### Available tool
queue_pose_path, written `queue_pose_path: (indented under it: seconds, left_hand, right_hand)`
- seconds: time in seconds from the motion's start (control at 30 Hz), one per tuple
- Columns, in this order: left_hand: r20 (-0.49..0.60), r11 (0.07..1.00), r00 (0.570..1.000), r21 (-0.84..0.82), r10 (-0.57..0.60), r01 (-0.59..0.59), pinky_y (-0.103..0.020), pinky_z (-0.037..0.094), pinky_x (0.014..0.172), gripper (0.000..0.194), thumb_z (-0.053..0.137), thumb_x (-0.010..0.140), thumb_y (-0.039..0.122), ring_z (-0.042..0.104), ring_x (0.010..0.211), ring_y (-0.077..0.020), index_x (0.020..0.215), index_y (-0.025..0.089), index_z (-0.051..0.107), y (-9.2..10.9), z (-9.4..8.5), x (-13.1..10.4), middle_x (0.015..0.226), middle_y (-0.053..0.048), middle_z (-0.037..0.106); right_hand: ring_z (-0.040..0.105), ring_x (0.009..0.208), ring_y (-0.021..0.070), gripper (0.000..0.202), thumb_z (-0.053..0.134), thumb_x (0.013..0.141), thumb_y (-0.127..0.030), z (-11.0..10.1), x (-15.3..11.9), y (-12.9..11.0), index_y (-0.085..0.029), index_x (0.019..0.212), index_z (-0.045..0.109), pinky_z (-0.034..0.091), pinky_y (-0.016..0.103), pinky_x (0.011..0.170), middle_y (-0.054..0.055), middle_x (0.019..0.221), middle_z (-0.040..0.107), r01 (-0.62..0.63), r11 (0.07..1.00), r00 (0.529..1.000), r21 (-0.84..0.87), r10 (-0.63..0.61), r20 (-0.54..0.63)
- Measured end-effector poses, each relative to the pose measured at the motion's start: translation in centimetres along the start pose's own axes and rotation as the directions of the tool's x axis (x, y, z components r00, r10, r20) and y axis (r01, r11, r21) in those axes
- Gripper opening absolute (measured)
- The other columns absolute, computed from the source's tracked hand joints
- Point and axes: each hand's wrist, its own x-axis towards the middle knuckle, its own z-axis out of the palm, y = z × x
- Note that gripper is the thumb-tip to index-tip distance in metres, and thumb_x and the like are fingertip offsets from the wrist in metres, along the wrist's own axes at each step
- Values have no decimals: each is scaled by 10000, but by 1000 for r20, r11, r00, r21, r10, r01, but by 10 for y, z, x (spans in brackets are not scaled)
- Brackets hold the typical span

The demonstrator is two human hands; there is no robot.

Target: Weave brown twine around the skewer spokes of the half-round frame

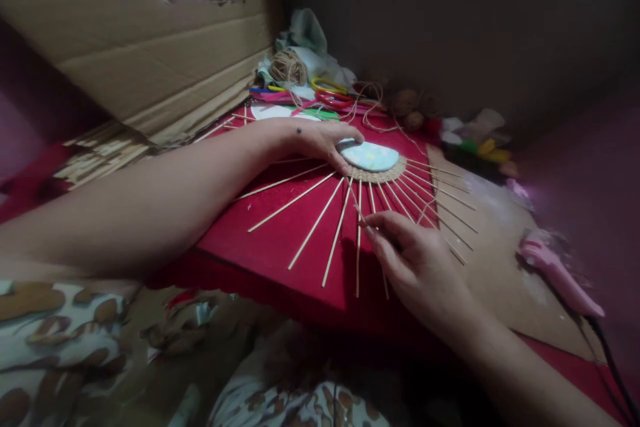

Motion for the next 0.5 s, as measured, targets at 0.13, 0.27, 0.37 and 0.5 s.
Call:
queue_pose_path:
  seconds: [0.13,0.27,0.37,0.5]
  left_hand:
    - [8,1000,1000,-17,-1,1,-341,298,1040,820,629,689,525,390,1228,-251,1393,204,358,-4,1,1,1445,-85,398]
    - [-5,1000,1000,-17,17,-17,-336,309,1027,815,636,686,535,399,1225,-251,1386,212,374,-6,1,2,1436,-84,411]
    - [-3,1000,1000,-21,9,-9,-342,321,1016,784,642,690,538,423,1201,-255,1361,204,412,-1,-2,-1,1396,-93,457]
    - [0,1000,1000,-24,5,-5,-351,322,1014,745,638,710,521,432,1198,-263,1352,204,432,2,-3,-3,1358,-91,500]
  right_hand:
    - [520,539,103,279,494,873,-268,-1,5,1,-121,1044,658,403,238,534,6,647,627,-99,990,995,105,96,35]
    - [452,482,77,240,573,842,-304,-5,18,6,-136,974,681,352,215,459,-26,583,559,-319,890,946,325,279,165]
    - [328,366,56,198,557,852,-290,-11,26,11,-148,928,672,250,207,374,-76,452,434,-464,797,885,387,400,238]
    - [364,330,70,128,565,834,-254,-20,33,15,-167,824,658,226,213,348,-53,414,472,-544,766,825,343,413,385]
